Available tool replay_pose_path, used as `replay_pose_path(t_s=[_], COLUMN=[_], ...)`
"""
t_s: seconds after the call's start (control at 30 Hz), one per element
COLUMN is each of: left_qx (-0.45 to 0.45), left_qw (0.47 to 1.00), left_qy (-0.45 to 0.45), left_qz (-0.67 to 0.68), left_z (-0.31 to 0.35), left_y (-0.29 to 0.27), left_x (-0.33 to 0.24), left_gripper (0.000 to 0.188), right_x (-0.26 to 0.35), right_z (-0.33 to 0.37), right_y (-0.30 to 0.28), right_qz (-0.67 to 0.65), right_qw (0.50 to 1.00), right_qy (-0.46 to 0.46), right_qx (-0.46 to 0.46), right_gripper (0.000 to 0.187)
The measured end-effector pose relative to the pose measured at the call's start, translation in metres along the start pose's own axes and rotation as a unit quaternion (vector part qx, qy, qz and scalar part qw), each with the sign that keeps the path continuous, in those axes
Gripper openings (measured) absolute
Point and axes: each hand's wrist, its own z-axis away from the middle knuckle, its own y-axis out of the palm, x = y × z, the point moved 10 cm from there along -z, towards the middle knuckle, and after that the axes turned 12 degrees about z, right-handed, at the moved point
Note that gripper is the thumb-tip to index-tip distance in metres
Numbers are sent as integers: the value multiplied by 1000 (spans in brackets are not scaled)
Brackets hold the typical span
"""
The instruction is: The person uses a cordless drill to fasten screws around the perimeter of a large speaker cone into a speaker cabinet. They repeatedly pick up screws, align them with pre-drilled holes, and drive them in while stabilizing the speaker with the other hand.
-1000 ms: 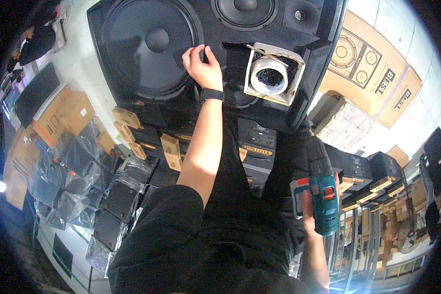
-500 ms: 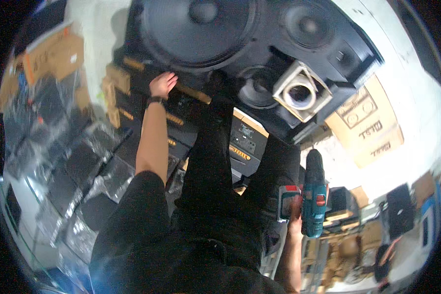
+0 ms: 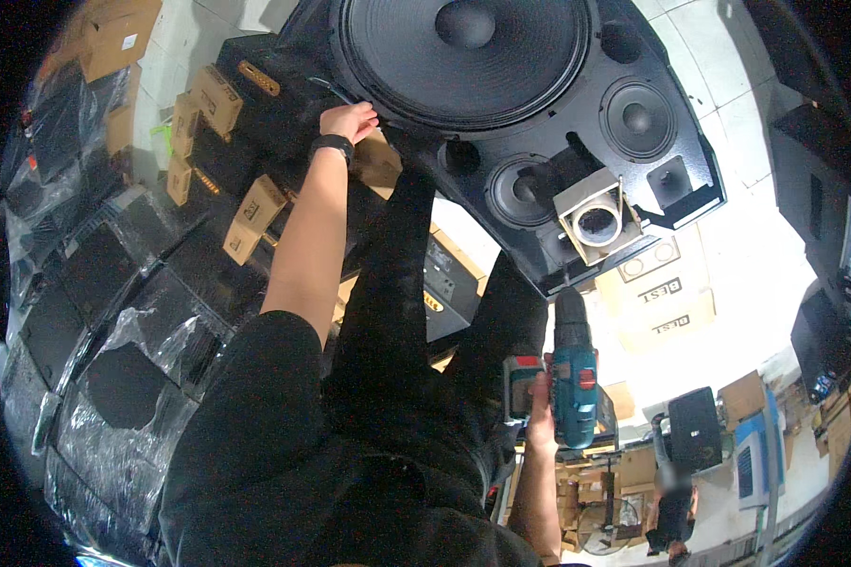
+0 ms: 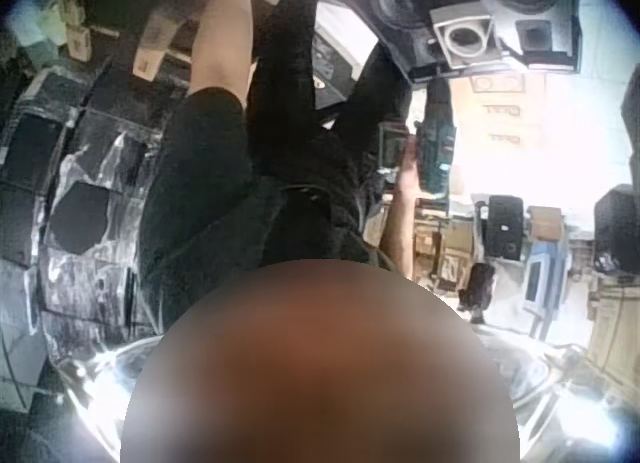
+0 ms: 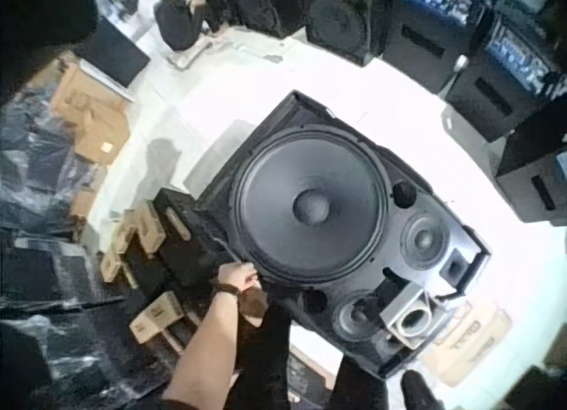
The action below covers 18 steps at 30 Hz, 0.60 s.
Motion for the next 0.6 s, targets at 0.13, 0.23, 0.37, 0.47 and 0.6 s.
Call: replay_pose_path(t_s=[0.13, 0.23, 0.37, 0.47, 0.6], left_qx=[17, -33, -188, -188, -167], left_qw=[999, 998, 974, 971, 976], left_qy=[-32, -41, 9, 15, 17], left_qz=[16, 19, -130, -145, -142], left_z=[-33, -43, -18, -5, -7], left_y=[-3, -7, -10, -8, -9], left_x=[14, 19, 8, -4, -5], left_gripper=[29, 37, 59, 57, 45], right_x=[-10, -26, -45, -50, -37], right_z=[4, 2, -1, -2, -7], right_y=[11, 5, -2, -7, -13], right_qz=[9, 89, 56, -1, 19], right_qw=[999, 996, 998, 1000, 999], right_qy=[18, 0, 4, 23, -21], right_qx=[45, -2, 38, 12, -30], right_gripper=[33, 34, 84, 64, 31])
